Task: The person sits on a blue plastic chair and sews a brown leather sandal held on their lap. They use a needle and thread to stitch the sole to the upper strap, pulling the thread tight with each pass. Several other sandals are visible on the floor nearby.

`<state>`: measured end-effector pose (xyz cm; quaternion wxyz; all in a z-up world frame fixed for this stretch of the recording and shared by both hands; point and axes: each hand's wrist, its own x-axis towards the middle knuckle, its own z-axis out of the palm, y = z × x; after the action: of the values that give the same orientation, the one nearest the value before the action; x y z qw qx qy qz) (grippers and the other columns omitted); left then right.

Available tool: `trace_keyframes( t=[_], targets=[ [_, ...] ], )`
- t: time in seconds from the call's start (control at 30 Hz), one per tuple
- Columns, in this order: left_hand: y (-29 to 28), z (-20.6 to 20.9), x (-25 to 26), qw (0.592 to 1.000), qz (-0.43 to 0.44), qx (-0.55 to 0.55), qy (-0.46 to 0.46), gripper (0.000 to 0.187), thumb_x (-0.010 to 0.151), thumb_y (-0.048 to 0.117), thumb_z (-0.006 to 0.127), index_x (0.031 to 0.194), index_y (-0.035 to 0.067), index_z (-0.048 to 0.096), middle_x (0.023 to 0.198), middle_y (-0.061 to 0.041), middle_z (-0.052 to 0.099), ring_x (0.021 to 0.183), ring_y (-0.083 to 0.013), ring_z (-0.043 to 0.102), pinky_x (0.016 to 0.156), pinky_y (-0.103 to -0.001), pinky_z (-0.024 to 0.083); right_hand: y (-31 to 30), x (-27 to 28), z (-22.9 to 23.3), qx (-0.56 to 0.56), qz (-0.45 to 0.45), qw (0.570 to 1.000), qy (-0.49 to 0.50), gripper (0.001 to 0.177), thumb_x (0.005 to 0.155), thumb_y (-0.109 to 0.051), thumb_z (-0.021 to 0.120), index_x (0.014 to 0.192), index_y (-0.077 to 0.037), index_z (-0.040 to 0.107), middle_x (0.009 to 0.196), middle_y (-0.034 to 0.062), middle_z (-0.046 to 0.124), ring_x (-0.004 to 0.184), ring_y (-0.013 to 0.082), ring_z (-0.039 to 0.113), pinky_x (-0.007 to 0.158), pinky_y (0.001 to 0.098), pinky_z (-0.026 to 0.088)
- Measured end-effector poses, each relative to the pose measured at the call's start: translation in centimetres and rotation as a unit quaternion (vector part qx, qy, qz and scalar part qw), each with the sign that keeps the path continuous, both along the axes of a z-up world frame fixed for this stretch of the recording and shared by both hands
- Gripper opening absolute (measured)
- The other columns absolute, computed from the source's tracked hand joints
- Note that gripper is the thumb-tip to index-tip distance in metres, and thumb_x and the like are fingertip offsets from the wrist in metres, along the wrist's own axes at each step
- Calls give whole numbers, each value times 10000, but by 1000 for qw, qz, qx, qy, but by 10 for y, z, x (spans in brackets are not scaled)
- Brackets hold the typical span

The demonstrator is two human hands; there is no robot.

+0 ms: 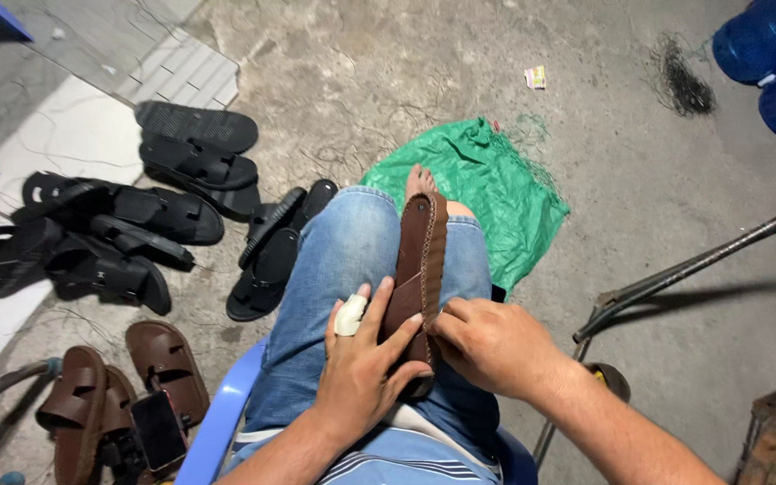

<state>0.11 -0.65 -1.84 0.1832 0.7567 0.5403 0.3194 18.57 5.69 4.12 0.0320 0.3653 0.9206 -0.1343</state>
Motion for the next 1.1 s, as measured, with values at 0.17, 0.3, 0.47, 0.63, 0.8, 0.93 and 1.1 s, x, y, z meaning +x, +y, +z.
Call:
trace_keyframes(
  t=[0.17, 0.3, 0.47, 0.63, 0.8, 0.93, 1.1],
  targets=[
    [-27, 5, -22, 998, 0, 5, -60, 446, 838, 311, 630, 1233, 146, 503, 1348, -129, 435, 1201, -302, 468, 900, -421, 408, 17, -10, 23, -64, 29, 996, -49, 169, 824, -288, 536, 945, -170, 532, 801, 51, 541, 699, 313, 594, 486, 490, 476],
    [-35, 2, -29, 991, 0, -127, -47, 203, 862, 271, 538, 1047, 207, 588, 915, 24, 691, 782, -238, 626, 657, -375, 419, 27, -8, 29, -46, 55, 993, -93, 163, 782, -255, 548, 940, -258, 589, 767, 12, 548, 712, 267, 599, 478, 460, 478],
    [-34, 13, -36, 977, 32, -175, -119, 145, 809, 274, 608, 922, 222, 683, 839, 51, 709, 756, -171, 664, 667, -325, 480, 35, -9, 37, -32, 67, 992, -104, 111, 792, -261, 554, 880, -272, 621, 748, -8, 575, 681, 272, 600, 475, 453, 463],
    [-23, 37, -51, 890, 63, -440, -103, 111, 771, 325, 569, 780, 258, 657, 781, 144, 695, 674, -71, 587, 694, -230, 435, 43, -11, 51, -61, 40, 988, -138, 125, 833, -256, 503, 895, -267, 611, 788, -11, 583, 732, 281, 599, 518, 468, 467],
    [-18, 43, -53, 633, 20, -461, -622, 76, 732, 100, 649, 680, 50, 623, 1262, -122, 572, 992, -276, 655, 574, -324, 572, 57, -13, 56, -127, 50, 989, -64, 222, 756, -205, 534, 920, -296, 652, 889, -64, 654, 739, 242, 631, 538, 413, 470],
    [-16, 36, -26, 598, 40, -446, -665, 217, 791, 65, 634, 964, -62, 669, 875, -156, 654, 711, -236, 663, 447, -299, 534, 68, -20, 56, -151, 53, 984, -79, 208, 766, -261, 569, 947, -291, 668, 915, -67, 673, 789, 213, 640, 578, 392, 478],
    [-13, 24, -16, 702, 250, -436, -504, 203, 819, 128, 636, 999, 116, 729, 579, -104, 586, 423, -98, 472, 341, -193, 363, 76, -22, 55, -161, 84, 983, -30, 144, 767, -251, 590, 882, -264, 676, 812, -66, 680, 713, 178, 643, 527, 360, 453]
  ],
)
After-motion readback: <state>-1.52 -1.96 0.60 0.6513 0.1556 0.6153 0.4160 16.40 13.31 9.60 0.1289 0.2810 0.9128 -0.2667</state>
